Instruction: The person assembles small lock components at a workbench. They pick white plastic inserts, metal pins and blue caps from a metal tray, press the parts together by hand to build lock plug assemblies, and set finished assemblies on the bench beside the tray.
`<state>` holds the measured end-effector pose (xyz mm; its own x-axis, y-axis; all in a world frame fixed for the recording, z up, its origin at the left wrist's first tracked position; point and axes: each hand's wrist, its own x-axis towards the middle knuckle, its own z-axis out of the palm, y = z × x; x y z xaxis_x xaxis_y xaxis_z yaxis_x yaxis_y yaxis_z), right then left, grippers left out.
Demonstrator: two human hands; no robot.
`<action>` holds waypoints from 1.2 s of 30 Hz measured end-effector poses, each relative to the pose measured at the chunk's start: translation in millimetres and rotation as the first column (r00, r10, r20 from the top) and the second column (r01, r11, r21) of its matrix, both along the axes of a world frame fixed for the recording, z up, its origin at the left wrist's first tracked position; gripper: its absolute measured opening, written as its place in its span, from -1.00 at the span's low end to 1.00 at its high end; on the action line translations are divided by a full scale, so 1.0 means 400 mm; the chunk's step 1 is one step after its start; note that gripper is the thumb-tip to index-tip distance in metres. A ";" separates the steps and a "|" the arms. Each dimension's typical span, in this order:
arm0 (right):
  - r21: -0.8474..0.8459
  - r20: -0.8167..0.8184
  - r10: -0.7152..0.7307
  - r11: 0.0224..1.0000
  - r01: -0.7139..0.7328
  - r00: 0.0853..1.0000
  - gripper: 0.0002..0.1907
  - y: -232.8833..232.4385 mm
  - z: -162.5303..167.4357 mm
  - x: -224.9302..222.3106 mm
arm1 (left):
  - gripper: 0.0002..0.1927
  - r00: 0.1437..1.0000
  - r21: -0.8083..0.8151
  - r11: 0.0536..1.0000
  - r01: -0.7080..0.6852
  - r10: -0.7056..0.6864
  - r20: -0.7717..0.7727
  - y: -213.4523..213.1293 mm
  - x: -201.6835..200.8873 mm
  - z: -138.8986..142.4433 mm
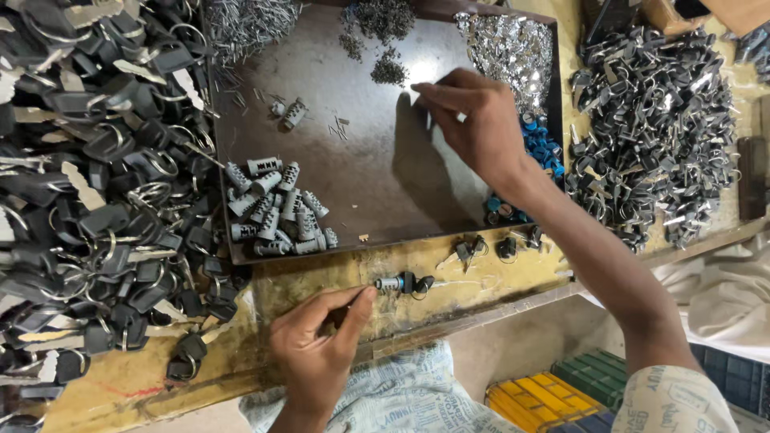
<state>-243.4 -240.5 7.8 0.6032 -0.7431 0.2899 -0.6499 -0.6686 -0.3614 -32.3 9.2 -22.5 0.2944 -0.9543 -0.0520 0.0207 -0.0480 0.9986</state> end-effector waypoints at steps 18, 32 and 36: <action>0.070 -0.011 -0.050 0.996 0.050 0.999 -0.84 0.013 0.054 -0.028 | -0.89 0.997 -0.006 1.000 -0.005 0.005 -0.071 0.006 0.005 0.011; -0.055 -0.213 0.022 0.998 -0.035 0.977 -0.90 0.055 0.073 0.029 | -0.89 0.966 0.073 0.997 -0.015 0.034 -0.257 0.009 0.005 -0.011; 0.699 0.071 -0.177 0.711 0.077 0.982 -0.91 0.244 0.140 0.015 | -0.89 0.958 0.129 0.990 0.054 -0.015 -0.287 -0.004 0.014 0.010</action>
